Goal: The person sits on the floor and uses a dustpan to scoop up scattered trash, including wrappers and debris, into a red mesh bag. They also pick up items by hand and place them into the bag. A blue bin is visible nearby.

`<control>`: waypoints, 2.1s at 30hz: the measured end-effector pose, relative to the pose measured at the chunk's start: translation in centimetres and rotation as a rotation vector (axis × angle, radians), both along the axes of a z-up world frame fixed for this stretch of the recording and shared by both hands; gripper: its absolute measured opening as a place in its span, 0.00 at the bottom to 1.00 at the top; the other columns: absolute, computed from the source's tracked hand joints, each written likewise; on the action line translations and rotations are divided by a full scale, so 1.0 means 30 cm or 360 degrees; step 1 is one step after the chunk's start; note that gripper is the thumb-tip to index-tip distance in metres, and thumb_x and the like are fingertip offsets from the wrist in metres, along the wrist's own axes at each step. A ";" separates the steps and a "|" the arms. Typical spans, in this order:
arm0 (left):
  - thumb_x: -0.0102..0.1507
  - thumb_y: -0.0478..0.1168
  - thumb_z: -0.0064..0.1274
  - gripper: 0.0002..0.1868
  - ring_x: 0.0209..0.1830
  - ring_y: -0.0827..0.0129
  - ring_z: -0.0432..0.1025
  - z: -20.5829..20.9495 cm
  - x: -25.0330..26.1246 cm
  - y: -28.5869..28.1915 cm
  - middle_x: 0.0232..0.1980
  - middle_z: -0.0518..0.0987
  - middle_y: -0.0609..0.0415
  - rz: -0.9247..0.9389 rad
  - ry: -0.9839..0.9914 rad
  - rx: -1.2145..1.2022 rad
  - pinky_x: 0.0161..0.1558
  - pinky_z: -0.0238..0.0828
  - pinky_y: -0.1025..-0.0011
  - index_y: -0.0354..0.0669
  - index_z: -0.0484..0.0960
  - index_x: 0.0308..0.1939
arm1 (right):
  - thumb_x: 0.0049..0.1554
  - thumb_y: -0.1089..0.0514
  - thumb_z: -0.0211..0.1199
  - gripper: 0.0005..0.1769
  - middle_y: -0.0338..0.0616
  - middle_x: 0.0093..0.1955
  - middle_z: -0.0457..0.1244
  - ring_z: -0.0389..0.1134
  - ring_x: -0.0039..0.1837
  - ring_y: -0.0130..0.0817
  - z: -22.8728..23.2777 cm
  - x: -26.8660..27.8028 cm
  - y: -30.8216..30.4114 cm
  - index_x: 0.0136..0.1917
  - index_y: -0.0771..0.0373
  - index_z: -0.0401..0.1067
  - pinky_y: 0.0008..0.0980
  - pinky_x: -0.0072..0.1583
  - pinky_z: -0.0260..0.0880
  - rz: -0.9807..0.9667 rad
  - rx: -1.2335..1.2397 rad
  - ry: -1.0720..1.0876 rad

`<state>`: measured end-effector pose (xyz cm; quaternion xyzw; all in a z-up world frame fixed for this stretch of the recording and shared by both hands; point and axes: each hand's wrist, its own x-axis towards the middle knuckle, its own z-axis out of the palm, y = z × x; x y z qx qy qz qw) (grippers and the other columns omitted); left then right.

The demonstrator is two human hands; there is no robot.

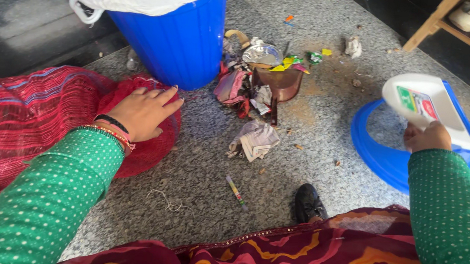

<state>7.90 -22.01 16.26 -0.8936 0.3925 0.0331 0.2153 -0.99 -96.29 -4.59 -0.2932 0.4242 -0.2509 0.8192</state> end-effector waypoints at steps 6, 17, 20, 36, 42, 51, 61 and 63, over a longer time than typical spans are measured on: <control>0.55 0.49 0.65 0.48 0.72 0.54 0.61 -0.023 0.015 0.104 0.77 0.58 0.46 0.0205 0.0040 -0.0024 0.68 0.59 0.52 0.50 0.59 0.76 | 0.65 0.41 0.44 0.27 0.51 0.61 0.66 0.69 0.55 0.44 -0.027 0.057 0.206 0.67 0.60 0.65 0.44 0.51 0.71 0.0128 -0.0170 0.0114; 0.54 0.50 0.66 0.47 0.71 0.55 0.63 -0.083 -0.009 0.345 0.76 0.62 0.48 0.0593 0.0130 0.0010 0.68 0.61 0.52 0.52 0.61 0.75 | 0.61 0.47 0.58 0.26 0.56 0.63 0.60 0.71 0.59 0.59 -0.210 0.371 0.586 0.66 0.63 0.61 0.60 0.57 0.74 0.0457 -0.0076 0.0362; 0.55 0.48 0.66 0.45 0.69 0.55 0.65 -0.105 -0.007 0.403 0.72 0.66 0.49 0.0715 0.0205 0.0011 0.64 0.65 0.52 0.53 0.62 0.74 | 0.64 0.37 0.57 0.30 0.55 0.56 0.68 0.73 0.55 0.52 -0.255 0.594 0.749 0.62 0.65 0.64 0.50 0.54 0.74 0.0852 -0.0341 0.0457; 0.58 0.46 0.62 0.31 0.60 0.53 0.73 -0.184 -0.028 0.527 0.57 0.78 0.48 0.0992 0.0379 -0.0003 0.58 0.71 0.52 0.48 0.72 0.65 | 0.51 0.53 0.78 0.71 0.61 0.85 0.33 0.68 0.65 0.33 -0.175 0.584 2.288 0.83 0.64 0.23 0.33 0.62 0.71 0.2385 -0.1122 -0.0643; 0.60 0.46 0.60 0.38 0.57 0.54 0.74 -0.219 -0.086 0.545 0.55 0.78 0.48 0.0973 0.0410 0.0068 0.55 0.70 0.50 0.49 0.63 0.73 | 0.50 0.45 0.79 0.68 0.80 0.68 0.65 0.70 0.52 0.35 -0.252 0.593 2.370 0.83 0.75 0.36 0.33 0.55 0.71 0.2672 -0.1192 -0.0145; 0.59 0.44 0.61 0.26 0.55 0.56 0.76 -0.200 -0.083 0.530 0.49 0.82 0.49 0.1004 0.0487 0.0121 0.54 0.73 0.54 0.46 0.77 0.61 | 0.45 0.49 0.76 0.68 0.62 0.85 0.29 0.73 0.56 0.43 -0.111 0.478 2.256 0.82 0.63 0.31 0.38 0.57 0.75 0.2439 -0.1928 -0.0382; 0.63 0.42 0.55 0.26 0.51 0.53 0.78 -0.233 -0.112 0.531 0.46 0.83 0.47 0.0978 0.0508 0.0086 0.52 0.73 0.51 0.49 0.72 0.66 | 0.44 0.41 0.82 0.70 0.70 0.70 0.57 0.63 0.70 0.55 -0.362 0.488 2.229 0.78 0.73 0.39 0.42 0.68 0.65 0.2704 -0.2273 -0.0275; 0.63 0.44 0.56 0.23 0.51 0.55 0.78 -0.231 -0.100 0.536 0.47 0.83 0.48 0.1049 0.0607 0.0232 0.54 0.72 0.52 0.47 0.75 0.62 | 0.45 0.39 0.81 0.54 0.67 0.60 0.64 0.67 0.63 0.54 -0.363 0.473 2.227 0.69 0.72 0.56 0.43 0.63 0.67 0.2631 -0.2472 -0.0264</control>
